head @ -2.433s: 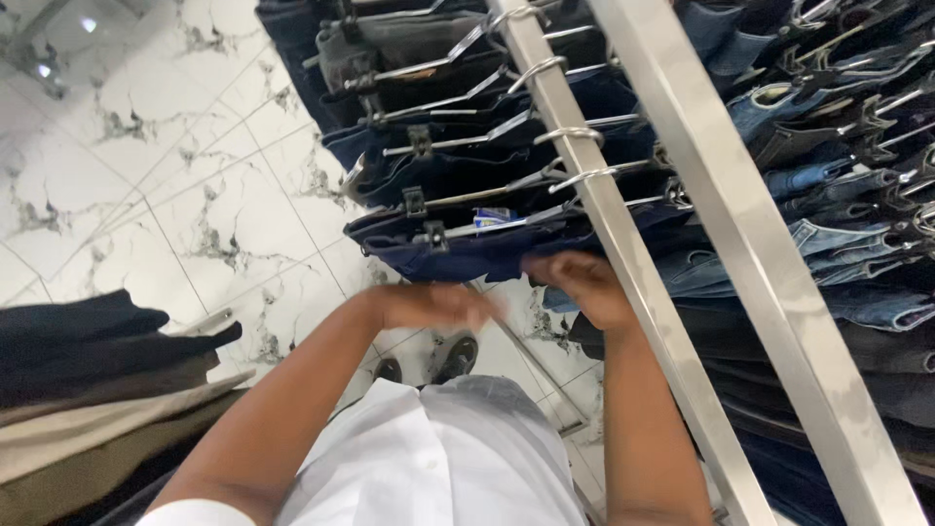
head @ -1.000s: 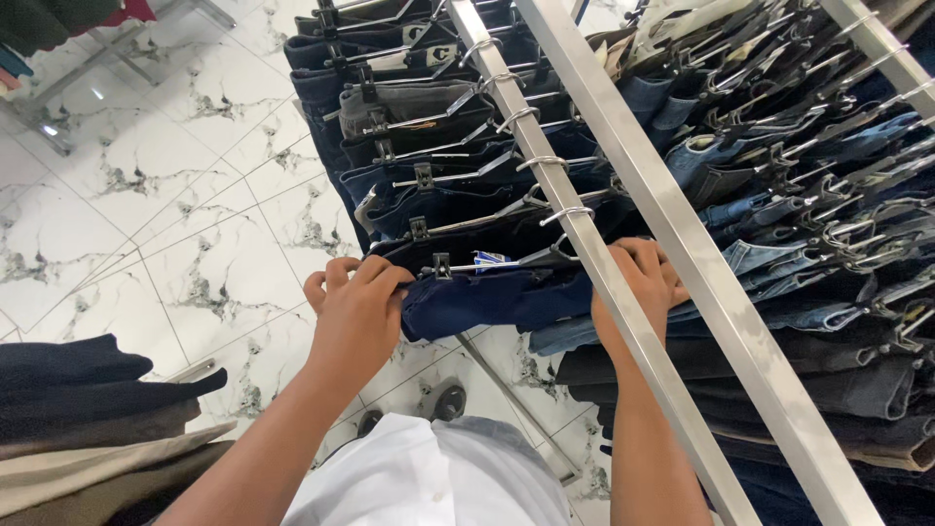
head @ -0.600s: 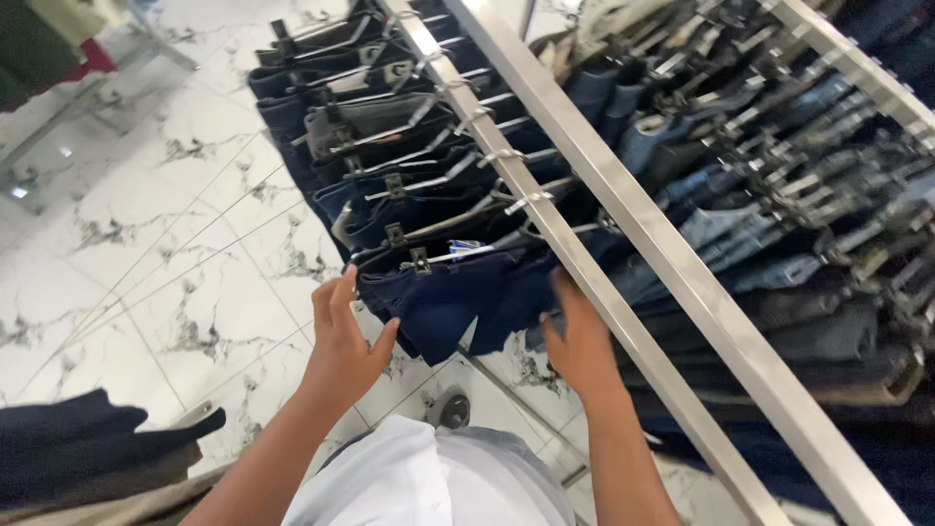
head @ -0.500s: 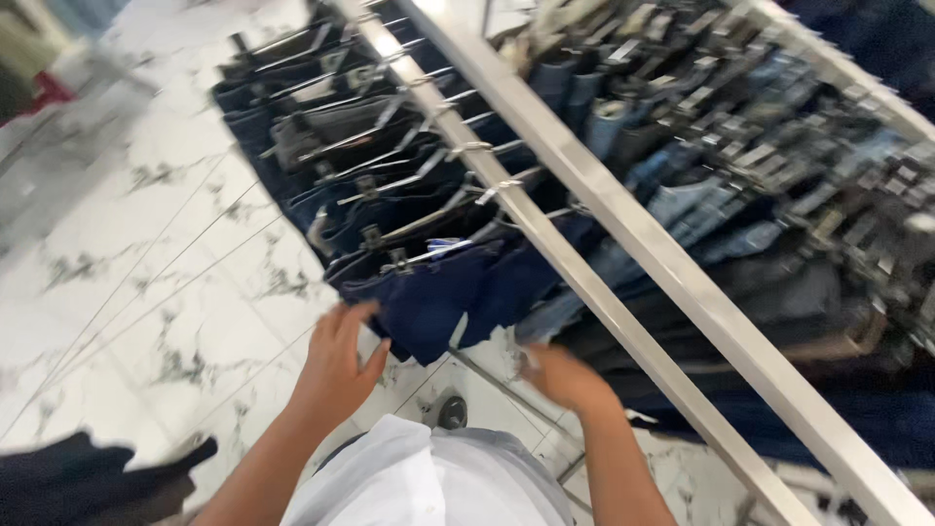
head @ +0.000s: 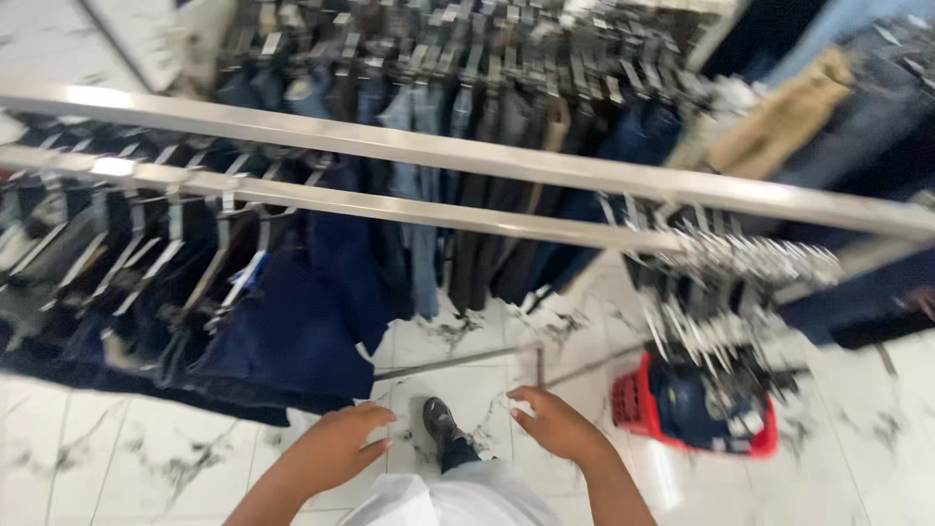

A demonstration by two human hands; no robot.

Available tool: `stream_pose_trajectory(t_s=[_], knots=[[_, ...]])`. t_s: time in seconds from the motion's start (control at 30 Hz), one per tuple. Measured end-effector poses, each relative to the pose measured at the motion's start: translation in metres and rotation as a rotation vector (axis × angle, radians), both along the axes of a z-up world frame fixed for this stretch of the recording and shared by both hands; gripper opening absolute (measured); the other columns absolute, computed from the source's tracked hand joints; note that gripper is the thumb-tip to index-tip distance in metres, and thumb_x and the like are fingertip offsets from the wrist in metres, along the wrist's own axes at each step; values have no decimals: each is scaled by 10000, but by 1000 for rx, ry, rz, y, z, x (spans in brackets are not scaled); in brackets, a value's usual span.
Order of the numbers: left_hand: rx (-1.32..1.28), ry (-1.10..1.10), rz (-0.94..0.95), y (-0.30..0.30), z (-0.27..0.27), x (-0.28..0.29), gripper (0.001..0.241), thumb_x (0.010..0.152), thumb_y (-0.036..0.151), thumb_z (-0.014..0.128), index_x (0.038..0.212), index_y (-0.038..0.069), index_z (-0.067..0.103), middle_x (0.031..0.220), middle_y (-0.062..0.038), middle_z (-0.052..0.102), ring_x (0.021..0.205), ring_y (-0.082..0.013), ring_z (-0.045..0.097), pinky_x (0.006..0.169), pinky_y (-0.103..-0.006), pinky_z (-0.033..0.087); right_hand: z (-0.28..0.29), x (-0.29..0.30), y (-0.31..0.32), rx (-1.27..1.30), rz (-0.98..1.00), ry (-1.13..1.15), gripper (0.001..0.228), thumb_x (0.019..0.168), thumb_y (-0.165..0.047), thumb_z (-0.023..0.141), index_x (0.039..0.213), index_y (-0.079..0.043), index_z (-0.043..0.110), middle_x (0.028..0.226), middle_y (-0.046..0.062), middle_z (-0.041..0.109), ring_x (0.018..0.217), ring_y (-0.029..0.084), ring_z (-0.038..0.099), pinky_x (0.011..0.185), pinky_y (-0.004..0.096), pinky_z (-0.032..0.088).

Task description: The person picks up a pair of blue jeans, removes them from a hanger, folds them by hand, and then secures them onto a different hanger before hanging them on a metal clothing rack.

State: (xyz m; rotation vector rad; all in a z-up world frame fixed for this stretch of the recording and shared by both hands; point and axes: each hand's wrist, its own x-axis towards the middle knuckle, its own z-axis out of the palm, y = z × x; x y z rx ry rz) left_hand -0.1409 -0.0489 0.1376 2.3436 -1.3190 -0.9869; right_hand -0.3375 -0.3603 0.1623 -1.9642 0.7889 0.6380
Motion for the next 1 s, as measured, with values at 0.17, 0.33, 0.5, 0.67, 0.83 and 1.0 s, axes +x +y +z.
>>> stream_pose_trajectory(t_s=[0.17,0.33,0.5,0.67,0.83,1.0], knots=[[42,145,-164,-60,45,-51,363,1023,411,554,1343,247,604,1290,39,622,1150,-248,627,970,-410,451,3,-89,27,-2,-198,27,388,1008,-398,503,1369,-322,625,1494,-169,597,1369,91,575,1091,280,450],[70,367,-112,-121,94,-101,275,1033,327,543,1206,239,738,1245,27,726,1007,-147,695,801,-322,547,10,-143,8,-674,-358,-869,274,898,-18,611,1121,-94,749,1217,73,742,1203,253,661,1079,400,492],[-356,427,54,-198,100,-131,285,984,290,619,1191,114,706,1132,-139,753,987,-310,757,872,-454,592,81,-129,-57,-1419,-242,-994,220,884,-157,712,1099,-202,735,1295,21,679,1301,327,568,1157,457,350],[-448,702,448,-321,40,-135,613,1030,394,637,1530,83,468,1458,-166,588,1268,-298,649,1010,-420,566,113,-100,-93,-1364,-93,-706,337,897,-252,703,1230,-235,750,1492,54,586,1461,457,405,1176,595,276],[-492,721,546,-332,117,-176,594,1056,266,568,1572,32,388,1423,-163,599,1285,-321,628,1065,-478,534,91,-102,-124,-1130,66,-501,361,959,-276,641,1310,-295,723,1476,33,595,1332,404,571,1108,574,448],[-547,563,604,-350,75,-180,434,1032,310,630,1368,41,580,1170,-133,684,1019,-257,707,844,-421,601,80,-102,-143,-1114,225,-362,515,896,-298,673,1403,-383,639,1419,23,600,1349,384,564,1108,539,453]])
